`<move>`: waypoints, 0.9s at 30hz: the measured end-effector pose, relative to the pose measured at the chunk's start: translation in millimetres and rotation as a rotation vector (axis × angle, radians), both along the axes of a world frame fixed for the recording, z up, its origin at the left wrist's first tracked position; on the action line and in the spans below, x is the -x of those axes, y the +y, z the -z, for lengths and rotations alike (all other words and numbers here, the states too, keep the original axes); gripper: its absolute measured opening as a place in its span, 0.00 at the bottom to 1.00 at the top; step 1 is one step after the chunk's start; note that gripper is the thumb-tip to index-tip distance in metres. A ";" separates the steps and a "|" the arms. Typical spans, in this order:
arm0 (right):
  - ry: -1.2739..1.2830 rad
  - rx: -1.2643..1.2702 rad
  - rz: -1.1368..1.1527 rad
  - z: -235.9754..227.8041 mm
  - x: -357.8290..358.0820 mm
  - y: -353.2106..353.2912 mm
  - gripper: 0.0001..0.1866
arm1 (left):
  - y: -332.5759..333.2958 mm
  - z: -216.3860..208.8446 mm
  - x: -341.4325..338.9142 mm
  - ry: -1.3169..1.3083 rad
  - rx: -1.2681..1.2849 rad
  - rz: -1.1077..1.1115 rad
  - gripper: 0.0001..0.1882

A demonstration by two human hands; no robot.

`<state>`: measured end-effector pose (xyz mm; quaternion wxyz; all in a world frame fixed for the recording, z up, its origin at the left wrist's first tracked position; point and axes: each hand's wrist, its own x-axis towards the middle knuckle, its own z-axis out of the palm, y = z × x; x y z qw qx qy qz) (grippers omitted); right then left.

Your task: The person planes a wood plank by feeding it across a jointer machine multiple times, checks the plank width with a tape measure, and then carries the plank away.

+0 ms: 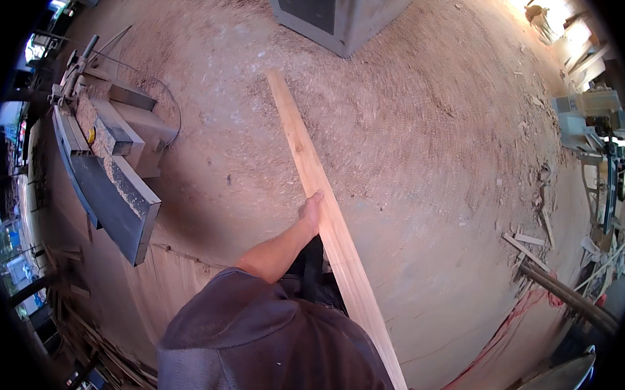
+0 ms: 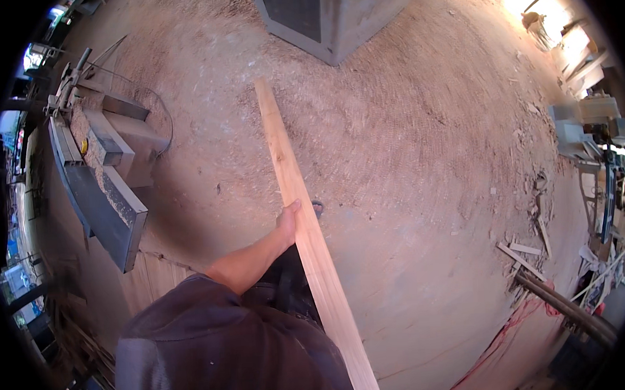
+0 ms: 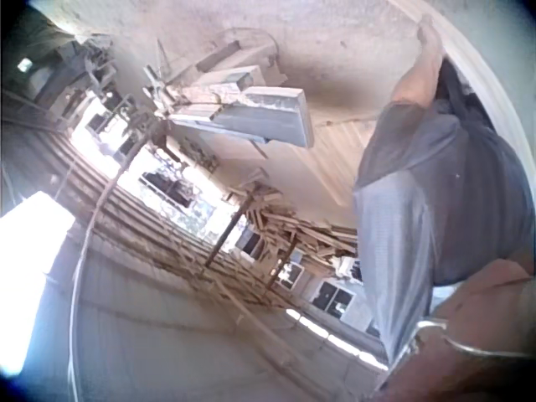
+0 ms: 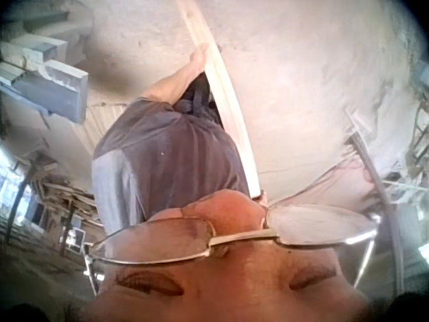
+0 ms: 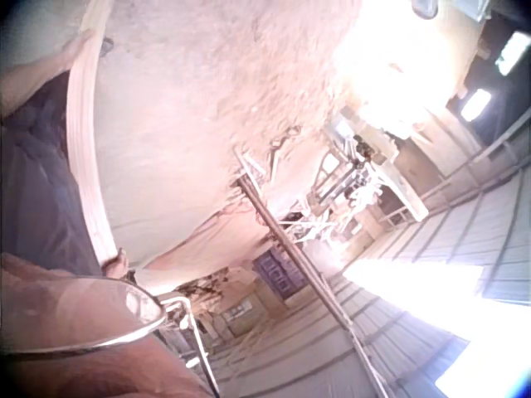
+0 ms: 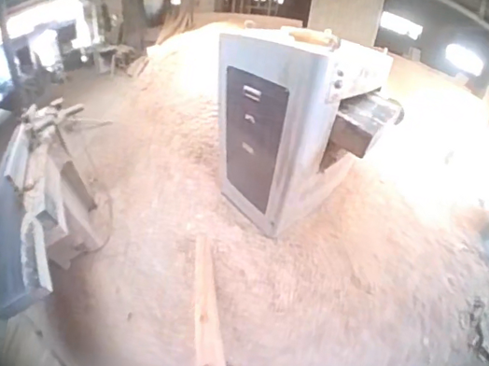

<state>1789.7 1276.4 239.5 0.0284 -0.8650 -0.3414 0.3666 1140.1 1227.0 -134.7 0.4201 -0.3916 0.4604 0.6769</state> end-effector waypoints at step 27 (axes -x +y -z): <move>0.564 -0.060 -0.688 322.5 288.8 688.6 0.31 | -125.8 -110.3 -422.6 0.138 1.133 0.094 0.41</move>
